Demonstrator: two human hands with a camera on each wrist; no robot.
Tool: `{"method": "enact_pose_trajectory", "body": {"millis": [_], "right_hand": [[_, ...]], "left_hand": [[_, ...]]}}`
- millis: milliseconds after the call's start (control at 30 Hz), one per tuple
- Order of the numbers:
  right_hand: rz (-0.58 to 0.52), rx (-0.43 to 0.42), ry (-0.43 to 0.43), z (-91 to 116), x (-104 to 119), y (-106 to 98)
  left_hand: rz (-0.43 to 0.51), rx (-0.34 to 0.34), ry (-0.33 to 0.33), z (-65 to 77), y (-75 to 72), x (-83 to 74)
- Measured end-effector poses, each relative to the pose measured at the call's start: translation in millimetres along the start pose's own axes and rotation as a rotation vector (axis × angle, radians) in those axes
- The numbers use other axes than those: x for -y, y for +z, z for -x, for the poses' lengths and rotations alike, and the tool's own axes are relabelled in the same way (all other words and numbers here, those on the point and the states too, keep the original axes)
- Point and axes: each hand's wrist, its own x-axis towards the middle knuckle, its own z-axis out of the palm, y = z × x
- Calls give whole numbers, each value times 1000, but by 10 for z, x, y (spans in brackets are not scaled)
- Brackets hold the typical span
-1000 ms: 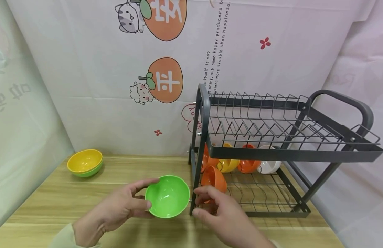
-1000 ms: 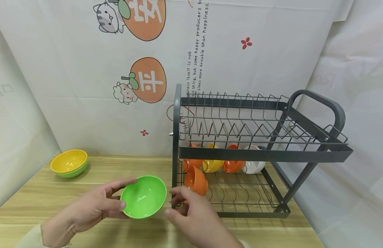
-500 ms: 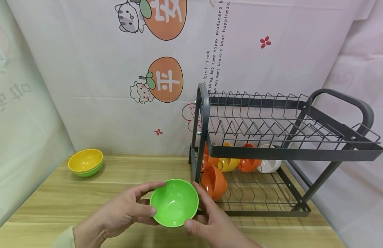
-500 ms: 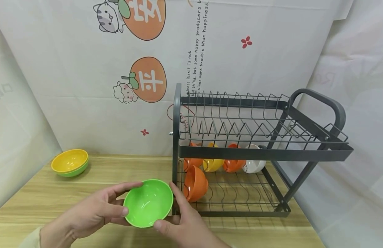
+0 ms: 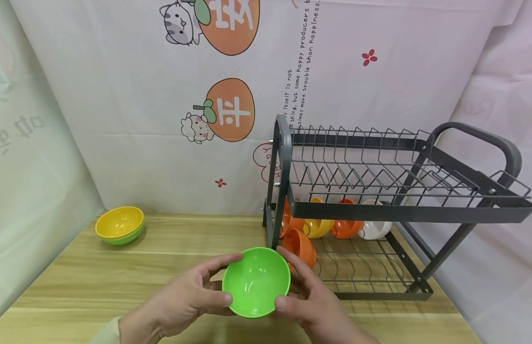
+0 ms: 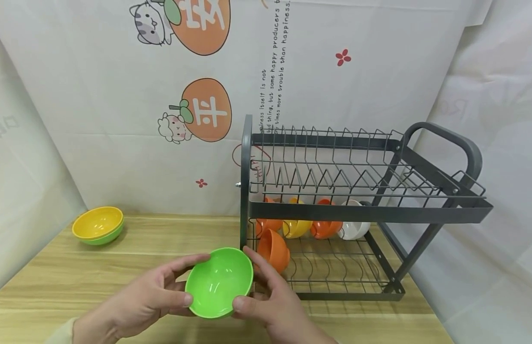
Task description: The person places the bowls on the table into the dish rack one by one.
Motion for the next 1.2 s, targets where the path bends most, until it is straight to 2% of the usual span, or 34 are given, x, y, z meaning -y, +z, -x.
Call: {"method": "enact_pose_trajectory", "body": {"millis": [167,267,300,400,500,600,667,733,800,900,1033,1133,1200], "right_hand": [[42,46,5,85,145,-123],[33,109,21,160,262,-259],[25,139,18,187,298,-314],[2,204,12,269,402,-479],[13,236,-7,350,495,-658],[59,211,-20,429,589,-833],[119,166,-41,475,642,-931],[218,76,-70,510,685,-1003],[354,-25,-101,527,714,-1048],[586,-202,-97,533,742,-1077],[808,-378,-14,483,746,-1094],[965,-459,30,412,702,-1122],[1092,-488,22,364,648,-1147]], "left_hand": [[-5,8,2,-65,102,29],[-73,-12,13,-118,154,26],[-138,-30,28,-136,166,22],[-410,-95,109,-191,176,19],[-709,-142,236,-258,172,28],[-899,-152,387,-359,165,58],[-967,-168,482,-446,155,89],[-1003,-187,571,-543,145,124],[-1011,-198,649,-637,139,153],[-1008,-210,736,-755,143,189],[-996,-215,802,-859,162,218],[-989,-221,834,-905,171,234],[-994,-232,846,-923,170,243]]}}
